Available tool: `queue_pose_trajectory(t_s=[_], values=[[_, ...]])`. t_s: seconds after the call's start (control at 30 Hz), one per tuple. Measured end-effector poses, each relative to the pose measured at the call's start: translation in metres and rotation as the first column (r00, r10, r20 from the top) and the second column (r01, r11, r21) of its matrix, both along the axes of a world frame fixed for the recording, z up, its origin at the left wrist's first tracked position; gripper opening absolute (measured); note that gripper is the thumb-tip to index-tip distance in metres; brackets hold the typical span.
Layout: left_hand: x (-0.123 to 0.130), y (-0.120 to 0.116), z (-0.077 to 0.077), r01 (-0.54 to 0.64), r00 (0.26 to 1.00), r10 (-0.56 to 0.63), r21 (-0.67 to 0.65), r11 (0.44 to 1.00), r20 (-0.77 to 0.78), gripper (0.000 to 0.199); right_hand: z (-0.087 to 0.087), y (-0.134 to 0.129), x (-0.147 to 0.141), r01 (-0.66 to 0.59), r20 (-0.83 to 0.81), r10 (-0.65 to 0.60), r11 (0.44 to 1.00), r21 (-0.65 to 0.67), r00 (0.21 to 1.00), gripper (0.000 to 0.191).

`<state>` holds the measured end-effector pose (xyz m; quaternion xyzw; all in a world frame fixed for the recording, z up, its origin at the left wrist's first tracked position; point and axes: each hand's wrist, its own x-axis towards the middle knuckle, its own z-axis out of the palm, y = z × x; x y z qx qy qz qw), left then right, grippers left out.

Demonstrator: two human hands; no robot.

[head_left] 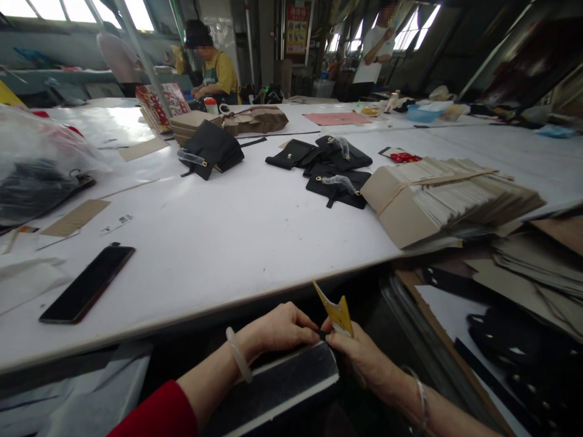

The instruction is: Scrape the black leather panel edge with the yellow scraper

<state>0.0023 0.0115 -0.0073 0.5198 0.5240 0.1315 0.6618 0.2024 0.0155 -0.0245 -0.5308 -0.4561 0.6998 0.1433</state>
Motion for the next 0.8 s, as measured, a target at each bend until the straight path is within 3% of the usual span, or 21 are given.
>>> queue_pose_trajectory(t_s=[0.13, 0.27, 0.43, 0.5, 0.67, 0.8], values=[[0.003, 0.003, 0.001, 0.02, 1.0, -0.02, 0.003, 1.0, -0.02, 0.021, 0.003, 0.002, -0.002, -0.115, 0.11, 0.1, 0.984, 0.137, 0.989, 0.031], [0.006, 0.004, 0.004, -0.008, 0.999, 0.011, 0.057, 0.998, -0.049, 0.02, -0.002, 0.005, 0.0, -0.152, 0.162, 0.111, 0.949, 0.276, 0.981, 0.028], [0.001, 0.0, 0.006, 0.004, 0.997, 0.002, 0.075, 0.997, -0.083, 0.022, -0.01, 0.007, 0.004, -0.096, -0.007, 0.096, 0.995, 0.012, 0.995, 0.042], [0.0, -0.003, 0.005, 0.006, 0.994, 0.005, 0.098, 0.995, -0.114, 0.024, -0.011, 0.009, 0.003, -0.143, 0.018, 0.143, 0.99, -0.001, 0.99, 0.048], [0.001, -0.005, -0.002, 0.036, 0.988, -0.013, 0.143, 0.989, -0.155, 0.024, -0.006, 0.019, -0.003, -0.311, 0.15, 0.284, 0.929, 0.199, 0.947, 0.058], [0.001, 0.002, -0.003, 0.065, 0.99, -0.04, 0.189, 0.98, -0.134, 0.019, -0.003, 0.024, -0.006, -0.397, 0.218, 0.338, 0.844, 0.36, 0.916, 0.055]])
